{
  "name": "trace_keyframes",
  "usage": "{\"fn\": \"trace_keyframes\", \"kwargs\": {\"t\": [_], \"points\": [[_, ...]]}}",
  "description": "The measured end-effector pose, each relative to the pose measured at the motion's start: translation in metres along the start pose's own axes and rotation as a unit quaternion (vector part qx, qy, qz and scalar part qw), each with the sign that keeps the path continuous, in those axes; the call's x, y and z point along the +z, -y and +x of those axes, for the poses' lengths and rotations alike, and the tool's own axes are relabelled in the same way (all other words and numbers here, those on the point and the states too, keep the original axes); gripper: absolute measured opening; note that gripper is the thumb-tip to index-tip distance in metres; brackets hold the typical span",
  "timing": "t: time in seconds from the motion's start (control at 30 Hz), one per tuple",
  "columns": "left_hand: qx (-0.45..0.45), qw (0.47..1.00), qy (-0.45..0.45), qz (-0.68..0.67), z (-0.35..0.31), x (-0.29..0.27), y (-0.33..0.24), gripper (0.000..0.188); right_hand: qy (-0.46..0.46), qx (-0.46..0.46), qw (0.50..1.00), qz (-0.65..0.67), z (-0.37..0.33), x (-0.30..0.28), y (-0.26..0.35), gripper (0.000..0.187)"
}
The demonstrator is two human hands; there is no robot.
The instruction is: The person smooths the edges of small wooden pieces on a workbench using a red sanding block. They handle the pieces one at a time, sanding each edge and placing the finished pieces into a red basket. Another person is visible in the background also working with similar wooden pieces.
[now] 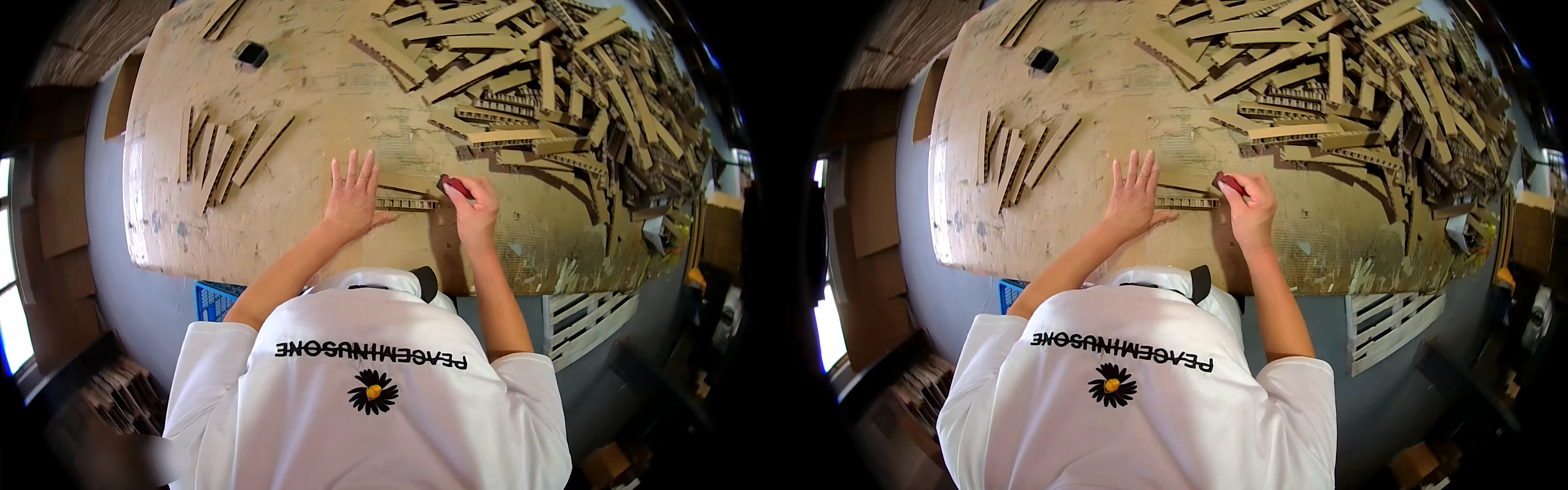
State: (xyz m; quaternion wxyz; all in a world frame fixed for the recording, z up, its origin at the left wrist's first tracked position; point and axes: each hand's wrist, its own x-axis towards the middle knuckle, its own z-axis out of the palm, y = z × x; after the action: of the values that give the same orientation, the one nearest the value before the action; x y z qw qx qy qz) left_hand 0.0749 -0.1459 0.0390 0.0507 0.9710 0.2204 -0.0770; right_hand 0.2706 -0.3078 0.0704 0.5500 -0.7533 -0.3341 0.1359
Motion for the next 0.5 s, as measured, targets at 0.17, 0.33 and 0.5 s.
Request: {"fn": "trace_keyframes", "kwargs": {"t": [0.17,0.33,0.5], "points": [[-0.03,0.998,-0.053,-0.014,0.013,0.011,0.008,0.108,0.108,-0.038,0.993,-0.027,0.015,0.033,0.003,0.013],[-0.007,0.998,-0.048,-0.037,0.007,0.015,0.016,0.108,0.112,-0.048,0.991,-0.063,0.016,0.054,-0.001,0.012],[-0.017,0.999,-0.024,-0.041,0.001,0.013,0.014,0.107,0.149,-0.074,0.982,-0.094,0.016,0.069,-0.001,0.011]]}}
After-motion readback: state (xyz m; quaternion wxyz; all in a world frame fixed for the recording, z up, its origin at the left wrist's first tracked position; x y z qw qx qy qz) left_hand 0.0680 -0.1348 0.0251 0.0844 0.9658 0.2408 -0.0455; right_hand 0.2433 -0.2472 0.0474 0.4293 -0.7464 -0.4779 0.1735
